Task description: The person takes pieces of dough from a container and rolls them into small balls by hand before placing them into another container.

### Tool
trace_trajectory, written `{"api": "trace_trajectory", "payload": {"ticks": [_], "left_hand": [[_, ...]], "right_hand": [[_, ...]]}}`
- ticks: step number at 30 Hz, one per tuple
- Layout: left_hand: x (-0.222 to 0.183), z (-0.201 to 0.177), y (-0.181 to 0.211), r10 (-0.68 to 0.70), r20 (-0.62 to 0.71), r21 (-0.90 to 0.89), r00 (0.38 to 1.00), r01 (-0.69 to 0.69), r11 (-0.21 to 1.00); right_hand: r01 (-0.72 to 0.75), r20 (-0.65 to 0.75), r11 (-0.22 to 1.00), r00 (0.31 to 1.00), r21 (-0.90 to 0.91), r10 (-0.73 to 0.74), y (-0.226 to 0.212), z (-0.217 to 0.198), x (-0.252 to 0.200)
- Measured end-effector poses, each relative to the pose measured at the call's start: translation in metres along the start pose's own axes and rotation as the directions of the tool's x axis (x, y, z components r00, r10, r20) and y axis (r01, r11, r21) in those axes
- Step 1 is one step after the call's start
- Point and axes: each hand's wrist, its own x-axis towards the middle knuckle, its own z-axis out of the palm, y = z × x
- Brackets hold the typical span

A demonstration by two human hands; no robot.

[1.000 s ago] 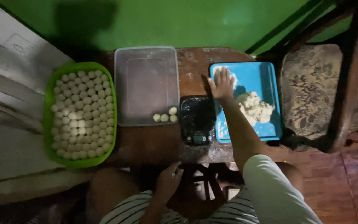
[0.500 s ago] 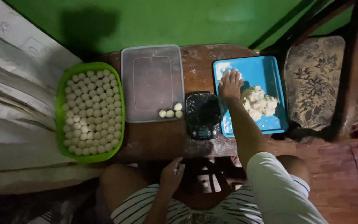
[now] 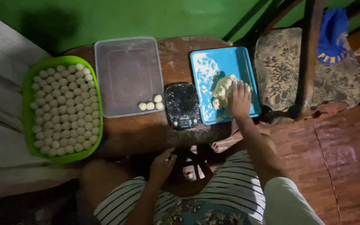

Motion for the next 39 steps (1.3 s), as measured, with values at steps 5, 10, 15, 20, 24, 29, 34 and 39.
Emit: {"api": "trace_trajectory", "payload": {"ticks": [5, 10, 15, 20, 24, 29, 34, 39], "left_hand": [[-0.001, -0.001, 0.012, -0.001, 0.011, -0.006, 1.000, 0.001, 1.000], [0.002, 0.007, 0.002, -0.007, 0.010, 0.018, 1.000, 0.007, 1.000], [-0.001, -0.005, 0.045, 0.008, 0.044, 0.028, 0.999, -0.009, 1.000], [0.005, 0.013, 0.017, -0.046, 0.139, 0.045, 0.989, 0.040, 0.998], [0.002, 0.007, 0.026, -0.037, 0.099, 0.081, 0.994, 0.029, 0.996], [0.003, 0.001, 0.028, -0.091, 0.152, 0.079, 0.984, 0.080, 0.994], [0.011, 0.007, 0.021, -0.127, 0.188, 0.131, 0.974, 0.104, 0.986], [0.006, 0.012, 0.027, -0.089, 0.195, 0.132, 0.977, 0.064, 0.989]], "right_hand": [[-0.040, 0.063, 0.999, 0.997, 0.008, 0.039, -0.016, -0.019, -0.009], [-0.004, 0.183, 0.997, 0.983, -0.071, 0.017, 0.009, 0.033, 0.006], [0.101, 0.124, 0.984, 0.989, -0.149, -0.083, 0.038, 0.047, 0.041], [0.064, 0.565, 0.998, 0.824, -0.015, -0.044, 0.048, 0.043, 0.037], [0.005, 0.407, 0.998, 0.913, -0.063, 0.021, -0.037, -0.053, 0.000], [-0.208, 0.085, 0.978, 0.974, -0.009, 0.208, -0.023, -0.029, -0.043], [-0.175, 0.330, 0.983, 0.932, 0.053, 0.148, -0.010, -0.012, -0.058], [-0.087, 0.422, 0.995, 0.905, 0.053, 0.057, 0.046, 0.029, -0.034]]}}
